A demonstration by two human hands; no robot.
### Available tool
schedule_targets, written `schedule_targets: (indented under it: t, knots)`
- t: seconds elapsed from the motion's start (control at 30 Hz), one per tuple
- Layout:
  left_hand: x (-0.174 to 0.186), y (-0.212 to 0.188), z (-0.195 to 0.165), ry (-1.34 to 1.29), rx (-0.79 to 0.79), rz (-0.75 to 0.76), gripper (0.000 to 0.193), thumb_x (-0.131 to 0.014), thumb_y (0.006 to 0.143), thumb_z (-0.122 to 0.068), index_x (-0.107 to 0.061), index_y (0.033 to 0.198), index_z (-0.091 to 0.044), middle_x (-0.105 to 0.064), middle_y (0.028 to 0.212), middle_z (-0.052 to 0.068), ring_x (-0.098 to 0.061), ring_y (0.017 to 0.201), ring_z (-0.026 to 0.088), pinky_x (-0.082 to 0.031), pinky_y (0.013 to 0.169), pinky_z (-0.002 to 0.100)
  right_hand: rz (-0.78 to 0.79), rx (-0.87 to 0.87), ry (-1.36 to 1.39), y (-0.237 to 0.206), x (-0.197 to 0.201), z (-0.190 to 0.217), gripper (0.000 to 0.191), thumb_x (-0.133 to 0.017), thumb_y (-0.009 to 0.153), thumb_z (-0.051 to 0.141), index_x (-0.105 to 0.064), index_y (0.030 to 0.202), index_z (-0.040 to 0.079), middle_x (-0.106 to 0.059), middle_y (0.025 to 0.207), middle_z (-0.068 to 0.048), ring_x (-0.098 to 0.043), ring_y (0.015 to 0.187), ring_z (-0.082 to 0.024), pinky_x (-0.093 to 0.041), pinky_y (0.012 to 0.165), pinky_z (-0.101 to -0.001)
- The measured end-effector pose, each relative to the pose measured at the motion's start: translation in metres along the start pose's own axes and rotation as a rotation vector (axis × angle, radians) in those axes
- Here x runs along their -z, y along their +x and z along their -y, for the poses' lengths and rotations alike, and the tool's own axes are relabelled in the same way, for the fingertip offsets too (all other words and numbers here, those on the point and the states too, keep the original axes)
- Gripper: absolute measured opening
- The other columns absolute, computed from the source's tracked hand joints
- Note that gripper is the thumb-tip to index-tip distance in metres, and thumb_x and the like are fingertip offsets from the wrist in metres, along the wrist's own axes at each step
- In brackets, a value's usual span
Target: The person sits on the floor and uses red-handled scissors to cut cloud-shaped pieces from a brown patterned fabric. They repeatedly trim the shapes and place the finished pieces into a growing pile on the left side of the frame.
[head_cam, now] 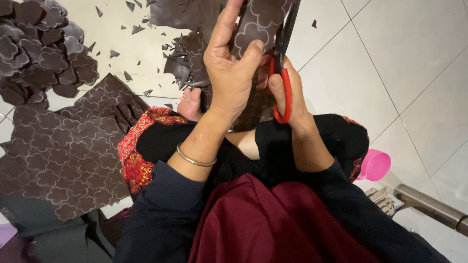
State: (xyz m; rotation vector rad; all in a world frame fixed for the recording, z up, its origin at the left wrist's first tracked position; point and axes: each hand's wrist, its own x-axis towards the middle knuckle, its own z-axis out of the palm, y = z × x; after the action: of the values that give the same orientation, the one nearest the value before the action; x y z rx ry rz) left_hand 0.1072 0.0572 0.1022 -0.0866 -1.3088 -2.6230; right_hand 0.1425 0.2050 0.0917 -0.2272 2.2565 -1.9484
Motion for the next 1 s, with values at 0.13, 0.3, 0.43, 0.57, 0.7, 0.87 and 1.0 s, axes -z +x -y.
schedule_targets:
  t: [0.13, 0.3, 0.43, 0.57, 0.7, 0.87, 1.0]
  knots:
    - [0.004, -0.001, -0.004, 0.122, -0.078, 0.109, 0.059, -0.06, 0.096, 0.014, -0.051, 0.15, -0.008, -0.048, 0.123, 0.001, -0.053, 0.111, 0.009, -0.043, 0.103, 0.019, 0.002, 0.002, -0.037, 0.0, 0.003, 0.004, 0.088, -0.054, 0.098, 0.076, -0.05, 0.136, -0.003, -0.055, 0.099, -0.004, -0.053, 0.087, -0.011, -0.048, 0.08, -0.0259]
    - [0.007, 0.0, -0.005, 0.267, -0.174, 0.092, 0.049, -0.07, 0.097, 0.006, -0.057, 0.142, -0.009, -0.05, 0.116, 0.0, -0.053, 0.106, 0.008, -0.044, 0.101, 0.019, 0.028, 0.007, -0.007, 0.0, 0.002, 0.005, 0.088, -0.054, 0.097, 0.077, -0.05, 0.135, -0.003, -0.054, 0.1, -0.004, -0.053, 0.086, -0.01, -0.05, 0.077, -0.025]
    - [0.005, 0.0, -0.001, 0.286, -0.173, -0.009, 0.04, -0.08, 0.105, -0.001, -0.063, 0.14, -0.009, -0.052, 0.114, -0.001, -0.055, 0.1, 0.008, -0.048, 0.096, 0.018, 0.049, -0.023, 0.007, -0.002, 0.0, 0.004, 0.089, -0.054, 0.095, 0.08, -0.055, 0.13, -0.002, -0.052, 0.095, -0.002, -0.053, 0.086, -0.009, -0.05, 0.078, -0.0242]
    - [0.004, -0.004, 0.0, 0.368, -0.224, -0.047, 0.04, -0.08, 0.105, -0.001, -0.063, 0.14, -0.012, -0.052, 0.117, -0.002, -0.056, 0.101, 0.006, -0.049, 0.093, 0.018, 0.025, -0.035, 0.027, -0.004, -0.002, 0.002, 0.086, -0.055, 0.094, 0.081, -0.053, 0.122, 0.0, -0.052, 0.096, -0.001, -0.051, 0.084, -0.009, -0.047, 0.075, -0.0228]
    - [0.001, -0.007, 0.001, 0.365, -0.259, -0.068, 0.04, -0.079, 0.106, -0.002, -0.062, 0.14, -0.015, -0.053, 0.122, -0.002, -0.058, 0.106, 0.006, -0.051, 0.1, 0.018, 0.025, -0.023, 0.029, -0.005, -0.004, 0.0, 0.082, -0.053, 0.094, 0.081, -0.052, 0.116, 0.002, -0.052, 0.091, -0.001, -0.051, 0.078, -0.009, -0.046, 0.071, -0.0221]
    - [-0.002, -0.01, -0.001, 0.381, -0.263, -0.078, 0.04, -0.079, 0.106, -0.003, -0.062, 0.14, -0.016, -0.052, 0.129, -0.002, -0.058, 0.11, 0.006, -0.049, 0.1, 0.018, 0.021, 0.007, 0.054, -0.005, -0.007, -0.003, 0.078, -0.053, 0.094, 0.08, -0.051, 0.109, 0.004, -0.051, 0.087, -0.001, -0.05, 0.075, -0.009, -0.043, 0.068, -0.0226]
    - [-0.003, -0.011, -0.003, 0.369, -0.269, -0.071, 0.04, -0.079, 0.106, -0.002, -0.062, 0.14, -0.015, -0.052, 0.132, -0.002, -0.059, 0.112, 0.007, -0.051, 0.103, 0.018, 0.019, 0.006, 0.074, -0.007, -0.007, -0.001, 0.076, -0.054, 0.094, 0.08, -0.05, 0.105, 0.005, -0.05, 0.084, 0.0, -0.049, 0.073, -0.009, -0.042, 0.066, -0.0225]
